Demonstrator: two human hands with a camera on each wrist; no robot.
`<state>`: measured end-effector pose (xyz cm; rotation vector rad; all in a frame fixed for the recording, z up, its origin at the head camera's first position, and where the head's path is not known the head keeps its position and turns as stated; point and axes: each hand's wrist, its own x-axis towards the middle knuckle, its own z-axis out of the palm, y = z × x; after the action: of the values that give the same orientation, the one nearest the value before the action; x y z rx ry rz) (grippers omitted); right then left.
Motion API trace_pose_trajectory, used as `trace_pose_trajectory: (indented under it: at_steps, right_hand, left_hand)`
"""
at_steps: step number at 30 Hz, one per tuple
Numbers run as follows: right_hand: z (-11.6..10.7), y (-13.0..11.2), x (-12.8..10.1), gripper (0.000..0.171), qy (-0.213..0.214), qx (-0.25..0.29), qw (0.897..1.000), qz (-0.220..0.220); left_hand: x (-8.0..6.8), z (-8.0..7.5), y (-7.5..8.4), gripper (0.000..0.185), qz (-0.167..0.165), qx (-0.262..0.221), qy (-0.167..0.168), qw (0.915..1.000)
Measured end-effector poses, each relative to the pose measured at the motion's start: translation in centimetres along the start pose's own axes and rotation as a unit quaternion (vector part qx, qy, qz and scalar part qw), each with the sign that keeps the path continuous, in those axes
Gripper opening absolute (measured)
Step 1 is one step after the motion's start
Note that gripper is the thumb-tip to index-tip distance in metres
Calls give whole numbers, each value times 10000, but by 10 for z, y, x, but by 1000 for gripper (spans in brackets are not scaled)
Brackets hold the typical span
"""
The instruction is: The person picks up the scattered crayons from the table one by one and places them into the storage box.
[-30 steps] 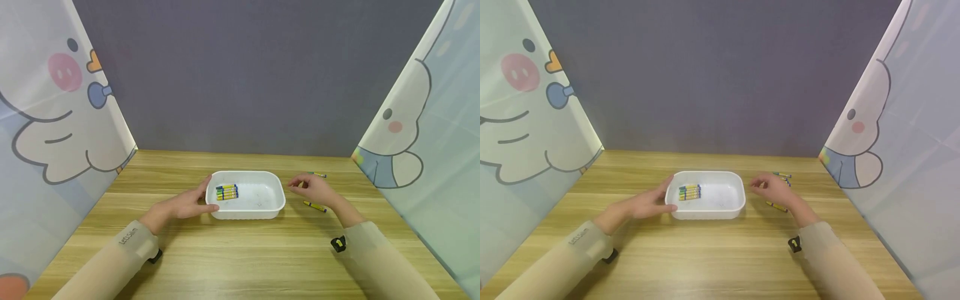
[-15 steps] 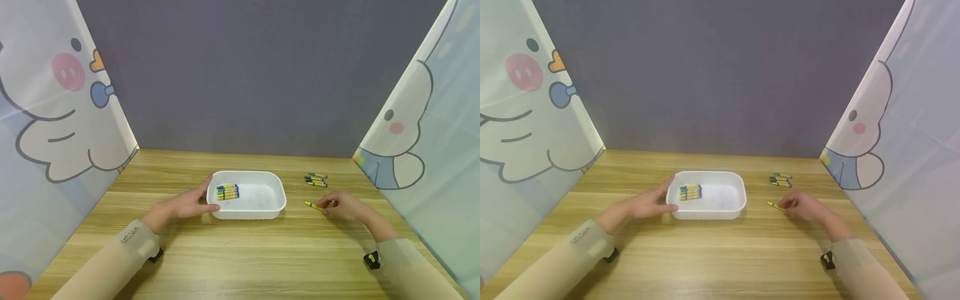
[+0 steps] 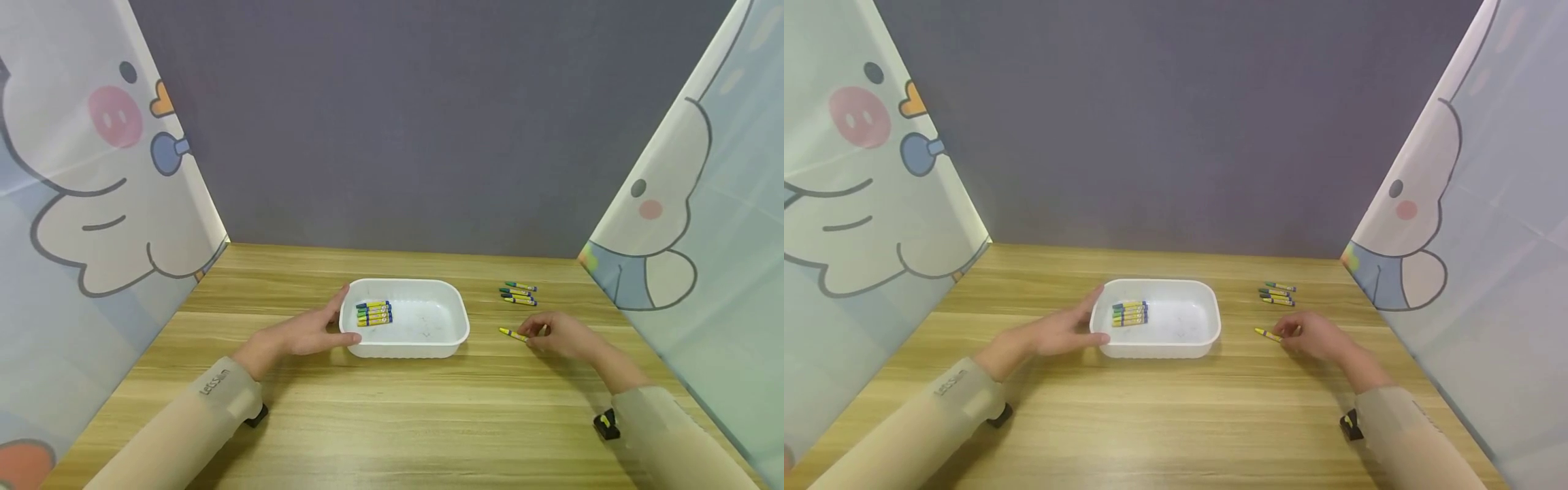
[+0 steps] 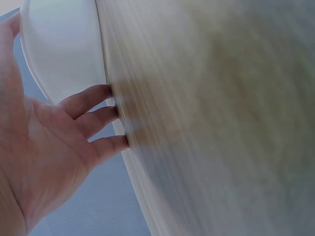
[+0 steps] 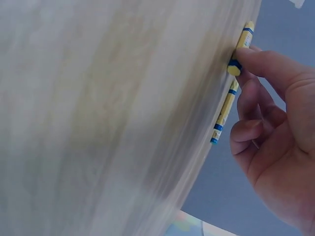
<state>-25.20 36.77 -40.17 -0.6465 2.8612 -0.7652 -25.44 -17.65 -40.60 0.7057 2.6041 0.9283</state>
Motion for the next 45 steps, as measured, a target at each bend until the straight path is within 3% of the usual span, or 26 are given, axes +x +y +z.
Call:
trace_pose_trajectory:
  at_steps: [10,14,21,27,37,45]
  right_hand:
    - [8,-1,1,17,174,-96,9998,-51]
    - [7,-8,5,18,436,-204,9988,-23]
    - [0,-40,26,19,897,-187,9958,-55]
    - [2,-72,47,20,1093,-142,9932,-375]
    - [25,-128,79,22,882,336,9918,-858]
    - [57,-155,113,21,461,594,9898,-1210]
  left_hand:
    - [-1,-1,2,120,6,-75,-14,10000]
    - [-1,0,3,121,-46,-53,-38,10000]
    - [-2,1,2,121,-93,-23,-3,10000]
    - [-3,1,1,121,-118,-26,0,9999]
    - [-3,0,3,120,-71,29,39,10000]
    - [-1,-1,3,120,-102,203,70,9997]
